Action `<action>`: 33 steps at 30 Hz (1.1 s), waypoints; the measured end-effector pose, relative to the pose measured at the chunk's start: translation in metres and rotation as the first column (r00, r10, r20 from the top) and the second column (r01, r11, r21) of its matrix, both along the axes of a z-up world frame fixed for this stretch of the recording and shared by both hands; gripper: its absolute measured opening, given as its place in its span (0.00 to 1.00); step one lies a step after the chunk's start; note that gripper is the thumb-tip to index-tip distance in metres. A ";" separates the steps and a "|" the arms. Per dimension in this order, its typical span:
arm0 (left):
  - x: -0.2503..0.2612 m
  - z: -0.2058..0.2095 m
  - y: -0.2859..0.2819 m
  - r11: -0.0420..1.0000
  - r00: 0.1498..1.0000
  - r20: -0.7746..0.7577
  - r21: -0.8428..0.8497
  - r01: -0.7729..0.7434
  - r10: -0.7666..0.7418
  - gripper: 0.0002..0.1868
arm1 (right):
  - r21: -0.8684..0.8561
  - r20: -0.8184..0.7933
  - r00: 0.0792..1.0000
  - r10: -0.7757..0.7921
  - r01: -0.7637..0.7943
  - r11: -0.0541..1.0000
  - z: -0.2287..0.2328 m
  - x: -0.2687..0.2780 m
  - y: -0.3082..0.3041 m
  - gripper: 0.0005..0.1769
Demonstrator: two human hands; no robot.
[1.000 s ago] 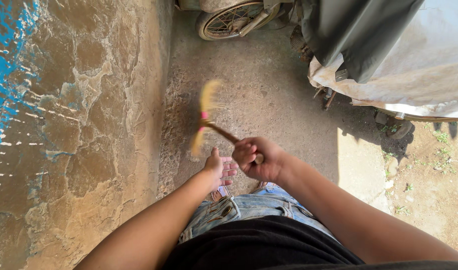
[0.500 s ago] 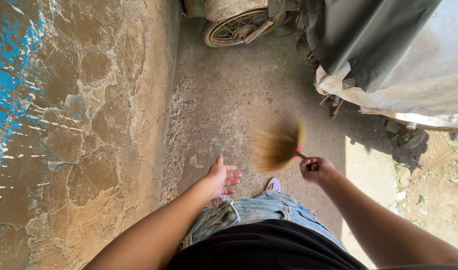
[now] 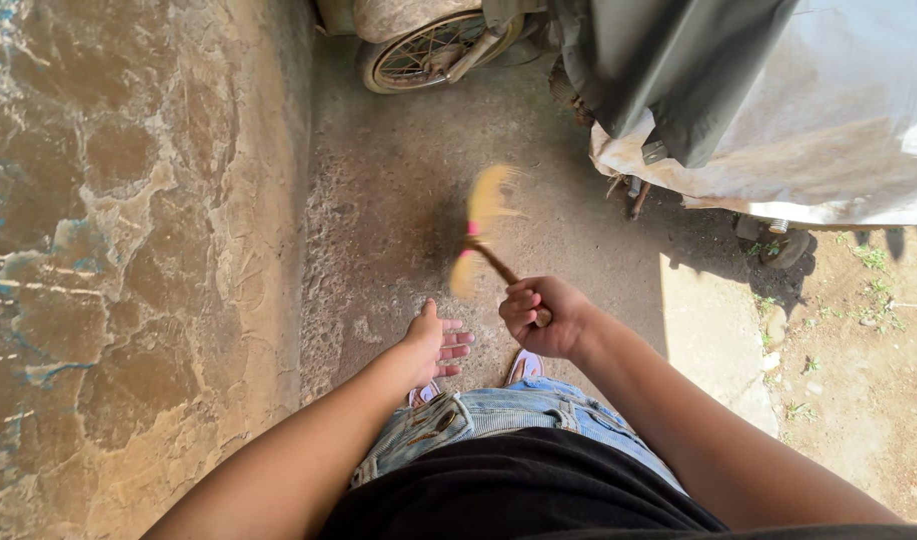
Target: The person sweeps the concrete floor of an outdoor area using a short-handled broom, moving dirt and debris along the base of a wall and around the wheels of a parked motorcycle.
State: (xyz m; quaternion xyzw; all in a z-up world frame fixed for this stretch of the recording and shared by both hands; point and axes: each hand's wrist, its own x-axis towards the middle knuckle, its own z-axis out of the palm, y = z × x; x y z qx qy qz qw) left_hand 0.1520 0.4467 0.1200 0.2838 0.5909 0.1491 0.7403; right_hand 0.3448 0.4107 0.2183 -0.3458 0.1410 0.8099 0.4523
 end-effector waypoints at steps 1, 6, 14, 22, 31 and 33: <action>0.005 0.002 0.004 1.000 1.000 -0.004 0.003 0.009 -0.009 0.39 | 0.071 -0.093 0.986 0.139 -0.133 0.989 -0.001 0.002 0.002 0.13; 0.031 0.011 0.016 0.999 0.999 -0.024 0.018 0.041 -0.041 0.40 | -0.058 -0.381 0.922 0.063 -0.091 0.994 -0.026 0.048 0.015 0.13; 0.069 0.017 0.036 0.999 1.000 -0.014 0.032 0.008 -0.007 0.38 | -0.373 0.148 0.831 -0.536 0.549 0.748 -0.100 0.183 0.016 0.19; 0.115 0.017 0.056 1.000 0.999 0.036 0.030 0.004 -0.006 0.37 | -0.259 0.481 0.788 -0.384 0.546 0.797 -0.069 0.203 0.024 0.18; 0.127 0.030 0.096 0.998 0.998 0.058 0.048 0.032 -0.035 0.35 | 0.067 0.016 0.999 -0.028 0.027 0.997 0.015 0.119 0.064 0.08; 0.119 0.037 0.111 0.999 0.998 0.068 0.048 -0.011 0.008 0.37 | 0.094 -0.033 0.986 0.164 -0.160 0.983 0.029 0.093 0.078 0.08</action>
